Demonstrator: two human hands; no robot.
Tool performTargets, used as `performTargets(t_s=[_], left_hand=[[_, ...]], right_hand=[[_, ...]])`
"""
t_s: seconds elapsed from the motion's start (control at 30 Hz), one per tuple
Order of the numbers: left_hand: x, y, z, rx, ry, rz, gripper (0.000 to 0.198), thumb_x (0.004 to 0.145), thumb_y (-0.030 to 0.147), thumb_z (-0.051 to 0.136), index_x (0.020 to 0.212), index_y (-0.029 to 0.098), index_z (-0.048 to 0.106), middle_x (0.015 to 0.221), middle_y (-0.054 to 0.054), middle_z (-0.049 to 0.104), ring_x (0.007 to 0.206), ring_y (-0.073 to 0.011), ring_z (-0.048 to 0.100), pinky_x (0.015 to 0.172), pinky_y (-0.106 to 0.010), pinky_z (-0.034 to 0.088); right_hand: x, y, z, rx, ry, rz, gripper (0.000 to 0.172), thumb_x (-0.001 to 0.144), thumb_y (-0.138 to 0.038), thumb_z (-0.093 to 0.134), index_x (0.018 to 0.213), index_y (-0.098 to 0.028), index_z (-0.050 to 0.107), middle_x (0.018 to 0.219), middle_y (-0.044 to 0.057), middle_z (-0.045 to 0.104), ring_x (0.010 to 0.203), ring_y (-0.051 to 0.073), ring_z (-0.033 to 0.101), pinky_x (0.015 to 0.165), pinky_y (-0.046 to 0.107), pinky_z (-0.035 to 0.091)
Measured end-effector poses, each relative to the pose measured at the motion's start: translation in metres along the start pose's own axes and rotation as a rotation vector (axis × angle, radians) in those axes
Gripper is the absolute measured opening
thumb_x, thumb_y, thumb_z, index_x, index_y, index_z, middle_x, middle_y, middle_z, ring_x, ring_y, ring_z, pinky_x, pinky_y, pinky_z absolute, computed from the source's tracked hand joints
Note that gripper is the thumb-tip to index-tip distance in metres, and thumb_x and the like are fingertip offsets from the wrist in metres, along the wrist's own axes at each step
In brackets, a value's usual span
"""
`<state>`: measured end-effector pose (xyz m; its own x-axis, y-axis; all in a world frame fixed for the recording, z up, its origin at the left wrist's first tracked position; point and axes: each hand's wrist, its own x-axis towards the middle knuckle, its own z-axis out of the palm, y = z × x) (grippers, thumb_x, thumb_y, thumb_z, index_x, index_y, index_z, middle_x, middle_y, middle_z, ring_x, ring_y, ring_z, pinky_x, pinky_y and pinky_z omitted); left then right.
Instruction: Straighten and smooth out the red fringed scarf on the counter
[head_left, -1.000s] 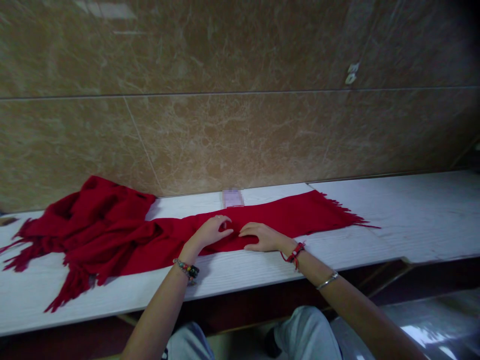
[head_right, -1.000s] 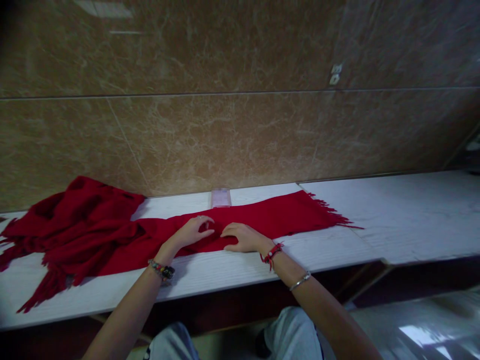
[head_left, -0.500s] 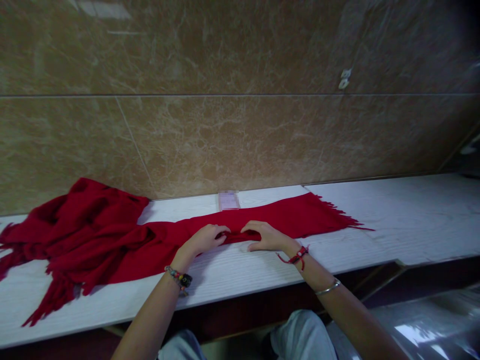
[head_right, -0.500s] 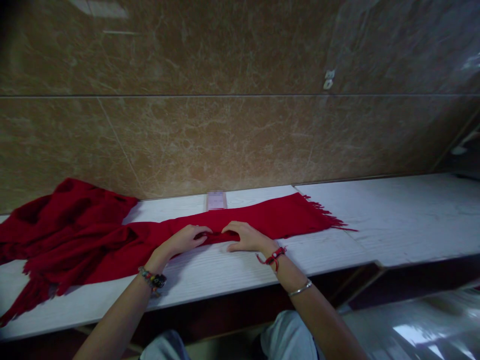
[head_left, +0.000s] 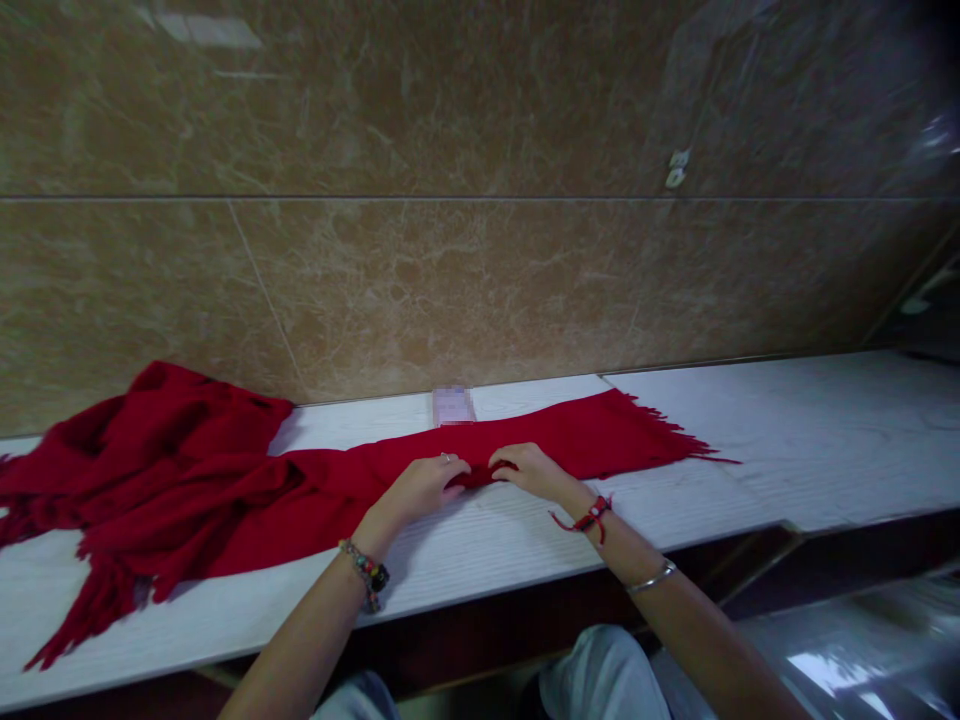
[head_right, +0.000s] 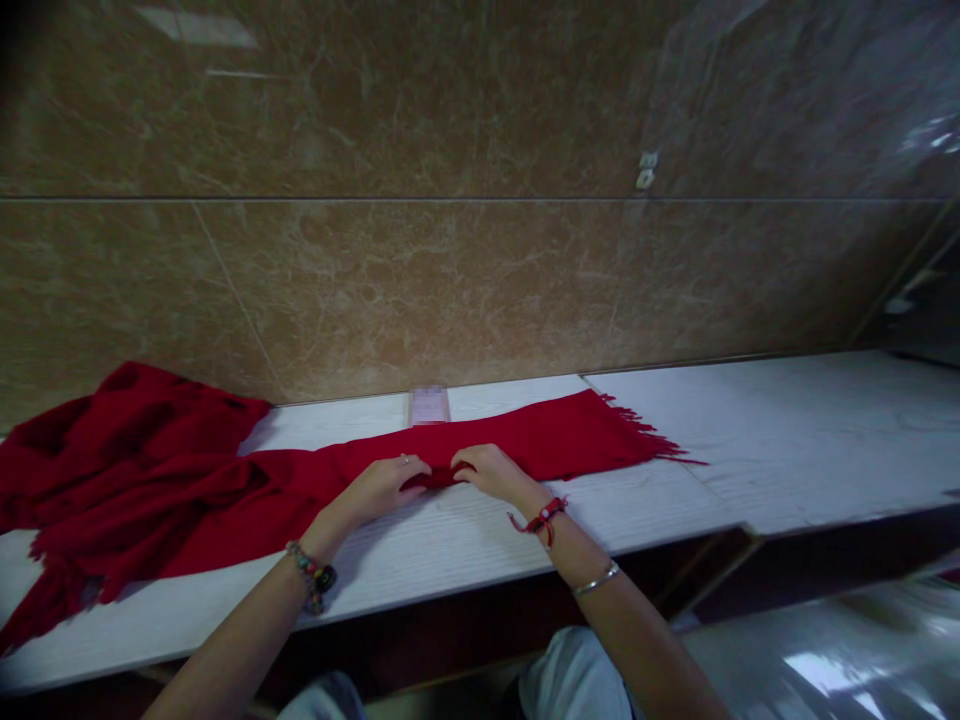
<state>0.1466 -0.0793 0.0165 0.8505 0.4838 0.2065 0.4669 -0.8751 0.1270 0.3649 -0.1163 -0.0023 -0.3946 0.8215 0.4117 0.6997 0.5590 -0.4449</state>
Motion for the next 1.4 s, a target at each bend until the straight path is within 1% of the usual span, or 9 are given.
performTargets(t_s=[0.23,0.47,0.63,0.77,0.9,1.0,1.1,1.27,1.4], left_hand=[[0.001,-0.006,-0.005,0.031,-0.003,-0.012,0.018,0.083,0.027,0.049,0.092,0.02,0.063,0.086,-0.003,0.065,0.079,-0.0162,0.057,0.071,-0.025,0.041],[0.0,-0.007,-0.004,0.02,-0.015,0.02,0.022,0.086,0.028,0.044,0.091,0.019,0.064,0.086,-0.005,0.065,0.08,-0.0164,0.058,0.073,-0.026,0.041],[0.001,-0.007,-0.003,0.021,0.004,0.022,0.02,0.085,0.028,0.046,0.094,0.019,0.061,0.089,-0.005,0.064,0.083,-0.0169,0.057,0.074,-0.026,0.042],[0.001,-0.011,0.0,-0.006,0.042,-0.042,0.023,0.086,0.027,0.043,0.1,0.018,0.059,0.093,-0.006,0.064,0.086,-0.0171,0.057,0.078,-0.027,0.042],[0.0,-0.013,0.0,0.014,0.05,-0.078,0.022,0.087,0.026,0.041,0.096,0.018,0.06,0.091,-0.006,0.064,0.083,-0.017,0.058,0.076,-0.027,0.043],[0.0,-0.012,0.0,0.034,0.055,-0.081,0.021,0.087,0.026,0.04,0.093,0.018,0.059,0.089,-0.006,0.063,0.082,-0.0175,0.058,0.074,-0.027,0.043],[0.0,-0.011,0.001,0.031,0.067,-0.098,0.02,0.087,0.026,0.04,0.092,0.018,0.057,0.089,-0.006,0.062,0.083,-0.0171,0.057,0.075,-0.027,0.043],[0.001,-0.009,0.002,-0.018,0.09,-0.071,0.015,0.085,0.022,0.043,0.093,0.018,0.055,0.093,-0.005,0.058,0.086,-0.0158,0.053,0.079,-0.027,0.042],[0.0,-0.007,-0.001,-0.072,0.094,-0.015,0.015,0.084,0.018,0.044,0.092,0.018,0.056,0.093,-0.004,0.054,0.085,-0.0142,0.051,0.08,-0.026,0.041]], right_hand=[[-0.005,0.0,-0.005,-0.114,-0.056,-0.071,0.022,0.07,-0.015,0.064,0.092,-0.017,0.062,0.089,0.005,0.064,0.083,0.016,0.057,0.075,0.026,0.042],[-0.009,0.005,-0.004,-0.245,-0.014,-0.003,0.011,0.077,-0.017,0.058,0.086,-0.017,0.064,0.084,0.005,0.067,0.078,0.016,0.059,0.073,0.025,0.042],[-0.01,0.004,-0.004,-0.358,-0.045,0.03,0.014,0.082,-0.021,0.053,0.092,-0.017,0.062,0.083,0.007,0.067,0.076,0.017,0.06,0.07,0.026,0.042],[-0.011,0.001,-0.003,-0.312,-0.021,0.083,0.018,0.08,-0.021,0.055,0.098,-0.016,0.057,0.084,0.006,0.065,0.078,0.017,0.06,0.07,0.027,0.043],[-0.01,0.0,-0.004,-0.183,0.035,-0.007,0.031,0.07,-0.017,0.066,0.099,-0.016,0.055,0.093,0.006,0.061,0.088,0.017,0.056,0.077,0.029,0.043],[-0.01,0.004,-0.004,-0.134,0.059,0.038,0.031,0.066,-0.012,0.067,0.096,-0.016,0.058,0.087,0.005,0.063,0.082,0.016,0.058,0.073,0.027,0.044],[-0.011,0.007,-0.005,-0.138,0.06,0.113,0.028,0.069,-0.014,0.065,0.097,-0.017,0.06,0.084,0.004,0.065,0.079,0.016,0.06,0.071,0.026,0.045],[-0.011,0.008,-0.008,-0.237,0.027,0.11,0.022,0.076,-0.018,0.058,0.098,-0.018,0.061,0.089,0.006,0.067,0.083,0.017,0.06,0.075,0.027,0.044],[-0.014,0.005,-0.011,-0.284,0.017,0.094,0.021,0.077,-0.011,0.053,0.095,-0.017,0.062,0.089,0.006,0.066,0.084,0.016,0.059,0.077,0.027,0.044]])
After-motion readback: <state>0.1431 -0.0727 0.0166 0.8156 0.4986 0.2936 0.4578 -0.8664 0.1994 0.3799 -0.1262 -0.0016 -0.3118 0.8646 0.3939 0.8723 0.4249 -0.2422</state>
